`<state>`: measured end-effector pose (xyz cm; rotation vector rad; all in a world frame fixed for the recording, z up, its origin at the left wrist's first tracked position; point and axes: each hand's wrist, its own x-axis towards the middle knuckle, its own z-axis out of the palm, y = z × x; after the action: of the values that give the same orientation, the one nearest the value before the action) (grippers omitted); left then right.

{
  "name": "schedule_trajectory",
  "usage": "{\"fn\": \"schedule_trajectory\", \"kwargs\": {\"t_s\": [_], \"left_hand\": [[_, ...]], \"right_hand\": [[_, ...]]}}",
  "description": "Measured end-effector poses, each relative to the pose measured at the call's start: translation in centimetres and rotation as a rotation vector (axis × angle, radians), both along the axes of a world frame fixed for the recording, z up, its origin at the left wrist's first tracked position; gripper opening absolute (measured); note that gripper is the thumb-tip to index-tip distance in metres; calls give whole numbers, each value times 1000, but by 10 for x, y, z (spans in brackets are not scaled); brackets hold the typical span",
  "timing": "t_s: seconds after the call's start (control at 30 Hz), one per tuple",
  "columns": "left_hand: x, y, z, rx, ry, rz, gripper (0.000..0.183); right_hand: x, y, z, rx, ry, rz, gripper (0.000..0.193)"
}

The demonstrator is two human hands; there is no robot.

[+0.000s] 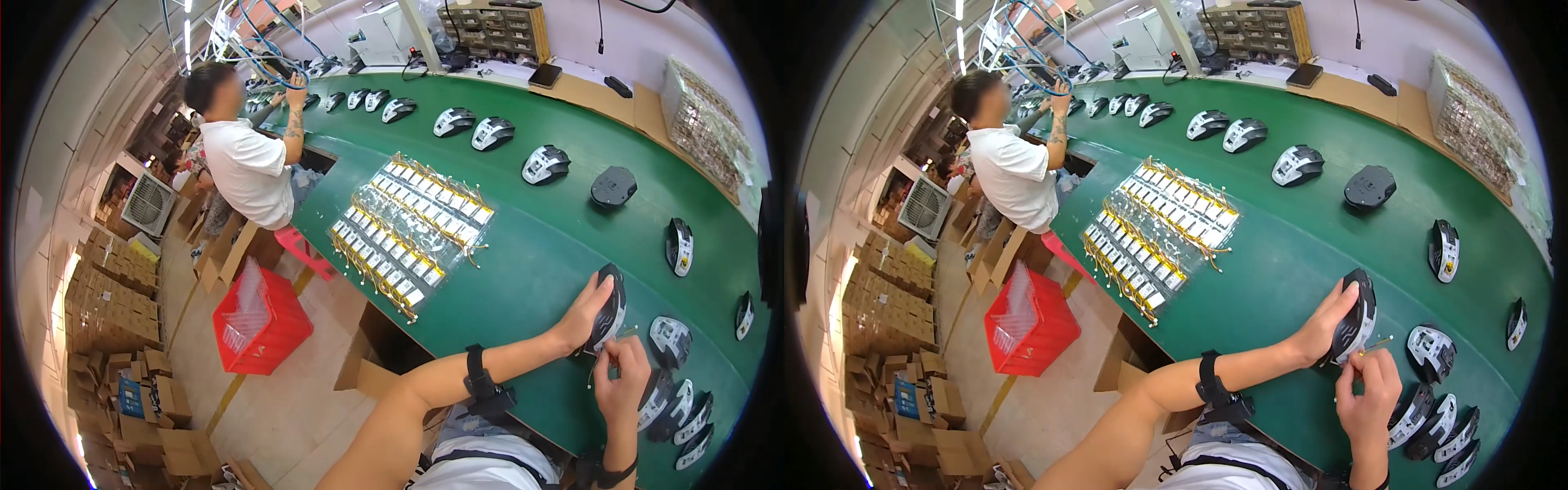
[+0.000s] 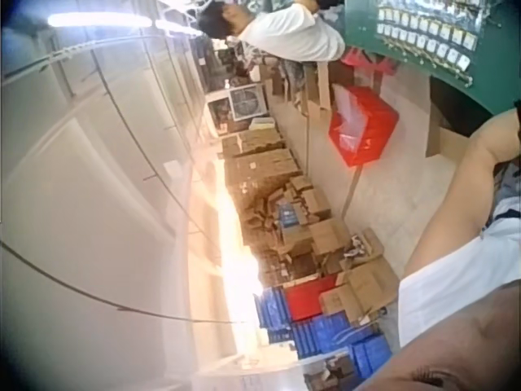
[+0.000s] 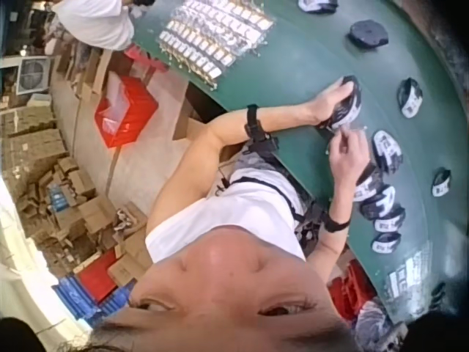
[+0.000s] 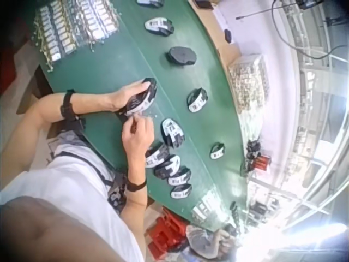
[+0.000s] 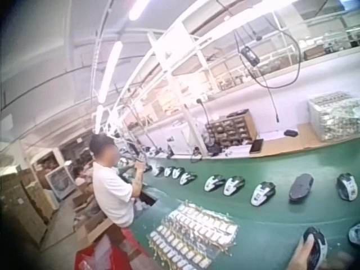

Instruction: The person assembles computer mice by inserting small battery packs into the open chassis of the devices. They pick up a mouse, place a battery inside, and set the mouse down on the green workbench, repeating this process for multiple units.

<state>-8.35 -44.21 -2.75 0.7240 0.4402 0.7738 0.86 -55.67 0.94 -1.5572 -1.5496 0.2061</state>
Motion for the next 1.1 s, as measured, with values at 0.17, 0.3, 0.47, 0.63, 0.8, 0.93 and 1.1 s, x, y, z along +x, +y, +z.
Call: {"fn": "schedule_trajectory", "kwargs": {"t_s": [0.17,0.3,0.47,0.63,0.8,0.93,1.1], "left_hand": [[3,-12,-22,70,66,133,37],[5,-4,-15,22,8,36,45],[-8,0,-4,30,-167,-45,52],[-8,7,-1,264,-154,22,58],[-12,-1,9,493,-90,71,69],[-11,-2,9,475,-141,55,71],[-13,-8,17,400,-157,-19,72]], "right_hand": [[-3,-1,-8,19,-65,42,14],[-4,8,-9,135,-76,-15,13],[-1,-4,-9,43,232,-17,16],[0,3,-12,-143,962,-13,15],[8,4,-19,-354,1293,85,19],[9,5,-10,-453,1391,171,23],[10,1,-20,-469,1412,233,28]]}}
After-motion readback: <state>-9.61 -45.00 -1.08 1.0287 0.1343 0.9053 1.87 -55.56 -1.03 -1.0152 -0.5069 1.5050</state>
